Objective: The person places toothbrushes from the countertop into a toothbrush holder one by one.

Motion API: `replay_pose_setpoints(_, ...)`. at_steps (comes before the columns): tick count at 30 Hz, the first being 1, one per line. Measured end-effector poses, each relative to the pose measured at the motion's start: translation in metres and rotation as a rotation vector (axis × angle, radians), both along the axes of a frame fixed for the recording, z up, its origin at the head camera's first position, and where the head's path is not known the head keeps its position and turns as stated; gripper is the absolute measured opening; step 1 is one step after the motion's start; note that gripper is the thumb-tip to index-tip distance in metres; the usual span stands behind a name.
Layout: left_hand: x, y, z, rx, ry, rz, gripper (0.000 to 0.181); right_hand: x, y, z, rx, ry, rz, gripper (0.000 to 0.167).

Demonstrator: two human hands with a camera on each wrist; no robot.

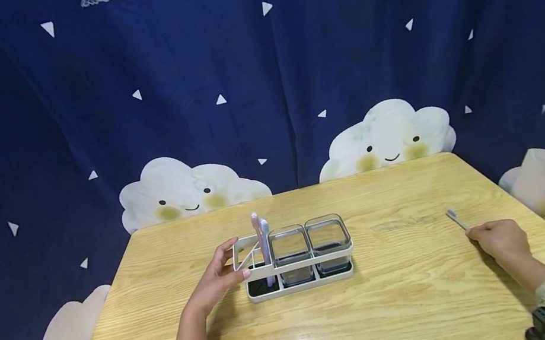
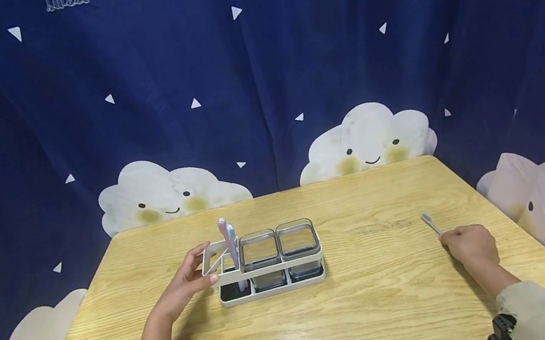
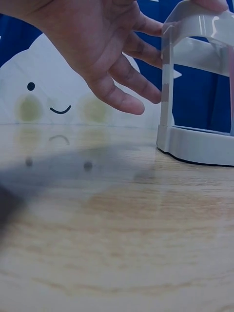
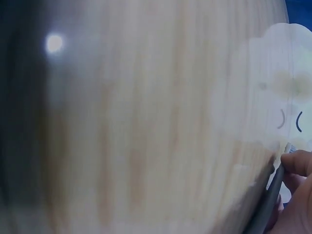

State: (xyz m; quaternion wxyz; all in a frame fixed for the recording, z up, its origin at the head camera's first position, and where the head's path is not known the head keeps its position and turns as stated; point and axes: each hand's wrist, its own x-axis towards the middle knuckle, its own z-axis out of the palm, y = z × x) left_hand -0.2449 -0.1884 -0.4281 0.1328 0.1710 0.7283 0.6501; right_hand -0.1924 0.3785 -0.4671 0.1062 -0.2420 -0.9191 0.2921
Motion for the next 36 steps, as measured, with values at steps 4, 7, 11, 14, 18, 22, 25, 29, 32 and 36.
replay_pose_setpoints(4,0.001,-0.001,0.000,-0.011,-0.001,0.005,0.074,0.001,0.001,0.001,-0.030,0.023,-0.015,0.031)
replay_pose_setpoints(7,0.001,-0.001,0.000,-0.012,0.003,0.005,0.074,0.003,0.003,0.003,-0.067,0.035,-0.033,0.033)
replay_pose_setpoints(11,0.001,0.000,0.000,-0.010,0.003,-0.003,0.074,0.004,0.003,0.009,-0.139,0.060,-0.059,0.035)
replay_pose_setpoints(14,0.002,0.001,0.001,-0.015,-0.003,0.001,0.074,0.002,0.002,0.014,-0.185,0.102,-0.091,0.033)
replay_pose_setpoints(18,0.002,0.001,0.001,-0.007,-0.005,0.009,0.076,-0.002,0.000,0.021,-0.221,0.143,-0.131,0.027)
replay_pose_setpoints(22,0.002,0.000,0.000,0.000,-0.008,0.010,0.076,-0.004,-0.002,0.026,-0.257,0.150,-0.152,0.023)
replay_pose_setpoints(25,0.001,0.000,0.000,-0.015,-0.008,0.016,0.075,-0.005,-0.002,0.028,-0.309,0.159,-0.172,0.021)
replay_pose_setpoints(29,0.001,0.000,0.001,-0.023,-0.009,0.020,0.075,-0.005,-0.004,0.029,-0.378,0.172,-0.185,0.022)
replay_pose_setpoints(32,0.001,0.000,0.001,-0.013,-0.010,0.018,0.076,-0.006,-0.007,0.030,-0.393,0.188,-0.181,0.022)
replay_pose_setpoints(36,0.001,-0.001,0.001,-0.010,-0.007,0.013,0.076,-0.011,-0.004,0.027,-0.436,0.252,-0.174,0.019)
